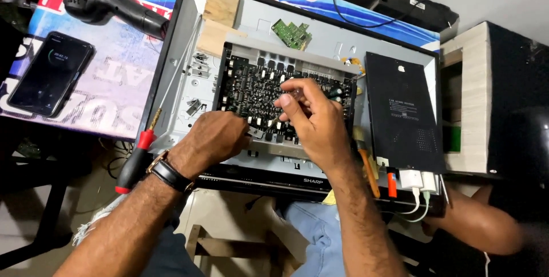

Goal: Inspecting and probing components on a television circuit board using a screwdriver for diagnostic purposes.

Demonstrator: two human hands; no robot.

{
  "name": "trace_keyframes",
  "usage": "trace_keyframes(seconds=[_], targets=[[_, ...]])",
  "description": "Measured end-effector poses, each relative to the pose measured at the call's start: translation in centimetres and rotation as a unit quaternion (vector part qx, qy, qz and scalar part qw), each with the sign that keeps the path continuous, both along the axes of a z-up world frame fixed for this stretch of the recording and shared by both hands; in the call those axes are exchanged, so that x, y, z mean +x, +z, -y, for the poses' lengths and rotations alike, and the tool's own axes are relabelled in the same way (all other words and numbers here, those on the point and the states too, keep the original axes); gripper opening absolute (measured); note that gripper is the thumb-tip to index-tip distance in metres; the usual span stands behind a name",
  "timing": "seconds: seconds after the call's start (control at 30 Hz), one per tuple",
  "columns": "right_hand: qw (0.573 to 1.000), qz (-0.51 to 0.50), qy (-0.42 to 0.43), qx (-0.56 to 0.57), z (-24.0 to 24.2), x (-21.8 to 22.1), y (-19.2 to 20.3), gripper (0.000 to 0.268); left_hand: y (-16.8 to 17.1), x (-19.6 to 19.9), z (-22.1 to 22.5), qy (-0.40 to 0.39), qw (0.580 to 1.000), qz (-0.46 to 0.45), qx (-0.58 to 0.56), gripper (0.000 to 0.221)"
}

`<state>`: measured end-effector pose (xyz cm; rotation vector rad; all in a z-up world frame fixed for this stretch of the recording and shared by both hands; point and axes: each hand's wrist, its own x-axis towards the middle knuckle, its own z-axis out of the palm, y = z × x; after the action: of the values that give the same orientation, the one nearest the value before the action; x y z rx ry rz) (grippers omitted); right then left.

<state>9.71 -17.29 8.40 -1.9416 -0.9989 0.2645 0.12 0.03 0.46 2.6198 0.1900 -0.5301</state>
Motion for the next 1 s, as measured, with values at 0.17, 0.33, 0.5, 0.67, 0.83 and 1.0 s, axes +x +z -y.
trace_keyframes(seconds=[0.17,0.33,0.5,0.67,0.83,1.0], targets=[[1.0,-0.007,-0.006,-0.002,0.0,-0.1,0.1,0.027,1.2,0.0,0.0,-0.005,1.0,-0.01,-0.006,0.034],[1.0,-0.017,-0.009,-0.003,0.0,0.0,0.0,0.028,0.5,-0.1,-0.1,-0.012,1.0,-0.016,-0.008,0.031],[1.0,-0.018,-0.009,0.002,0.1,0.1,-0.2,0.028,1.3,0.0,0.1,-0.013,1.0,-0.016,0.005,0.031],[1.0,-0.007,-0.007,0.004,0.3,0.1,0.5,0.027,1.4,-0.1,0.0,-0.003,1.0,-0.004,-0.013,0.03],[0.999,-0.018,-0.006,0.044,0.4,-0.5,1.1,0.026,1.7,-0.3,0.0,-0.006,1.0,-0.004,-0.023,0.032],[0.999,-0.011,0.004,0.049,0.0,-0.7,0.9,0.026,-0.8,-0.5,-0.1,-0.01,1.0,0.005,-0.002,0.034]])
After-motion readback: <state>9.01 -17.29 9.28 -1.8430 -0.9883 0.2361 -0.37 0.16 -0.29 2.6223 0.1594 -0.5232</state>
